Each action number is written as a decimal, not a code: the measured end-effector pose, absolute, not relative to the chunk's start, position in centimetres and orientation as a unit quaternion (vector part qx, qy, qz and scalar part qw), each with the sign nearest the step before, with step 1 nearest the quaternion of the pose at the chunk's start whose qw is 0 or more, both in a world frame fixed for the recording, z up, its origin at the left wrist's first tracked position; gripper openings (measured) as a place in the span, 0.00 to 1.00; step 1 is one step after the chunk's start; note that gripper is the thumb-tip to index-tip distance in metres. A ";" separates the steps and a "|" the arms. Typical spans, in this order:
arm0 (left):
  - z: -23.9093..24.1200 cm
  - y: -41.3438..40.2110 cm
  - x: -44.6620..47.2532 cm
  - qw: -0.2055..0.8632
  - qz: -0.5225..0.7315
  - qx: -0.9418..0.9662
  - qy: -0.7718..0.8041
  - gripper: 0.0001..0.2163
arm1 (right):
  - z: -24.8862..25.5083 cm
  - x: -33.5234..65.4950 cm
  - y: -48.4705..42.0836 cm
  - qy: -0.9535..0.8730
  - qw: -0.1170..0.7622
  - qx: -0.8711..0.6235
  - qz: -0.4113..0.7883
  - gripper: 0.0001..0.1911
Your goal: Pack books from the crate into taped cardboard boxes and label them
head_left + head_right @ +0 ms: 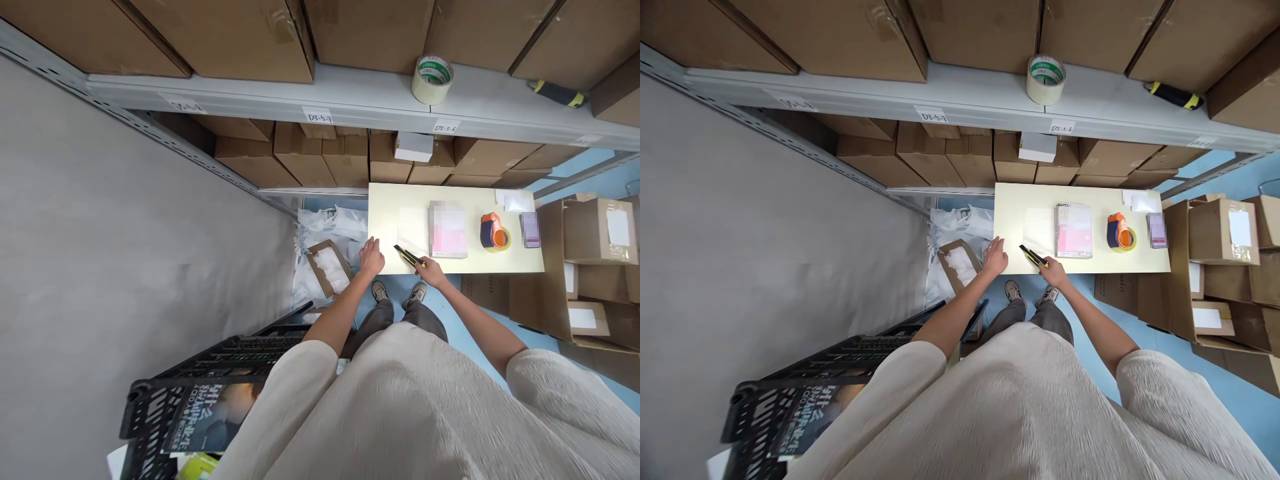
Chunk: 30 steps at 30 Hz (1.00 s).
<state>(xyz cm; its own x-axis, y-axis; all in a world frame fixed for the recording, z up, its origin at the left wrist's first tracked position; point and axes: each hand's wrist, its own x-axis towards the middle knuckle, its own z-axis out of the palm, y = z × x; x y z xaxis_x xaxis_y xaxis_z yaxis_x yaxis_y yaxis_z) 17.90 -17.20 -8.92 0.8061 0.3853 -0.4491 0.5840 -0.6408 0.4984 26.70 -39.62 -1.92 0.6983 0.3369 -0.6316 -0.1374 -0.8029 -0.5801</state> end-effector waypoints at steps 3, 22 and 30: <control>-8.9 -17.2 17.8 0.326 -0.155 0.893 0.270 0.31 | -1.7 26.3 -40.0 -0.042 0.316 -0.857 0.405 0.03; -7.7 -18.9 19.3 0.322 -0.165 0.904 0.228 0.31 | -0.3 30.2 -39.7 -0.030 0.465 -0.832 0.300 0.33; -7.1 -22.3 22.7 0.316 -0.161 0.919 0.172 0.30 | 0.0 32.2 -43.1 -0.049 0.530 -0.788 0.309 0.31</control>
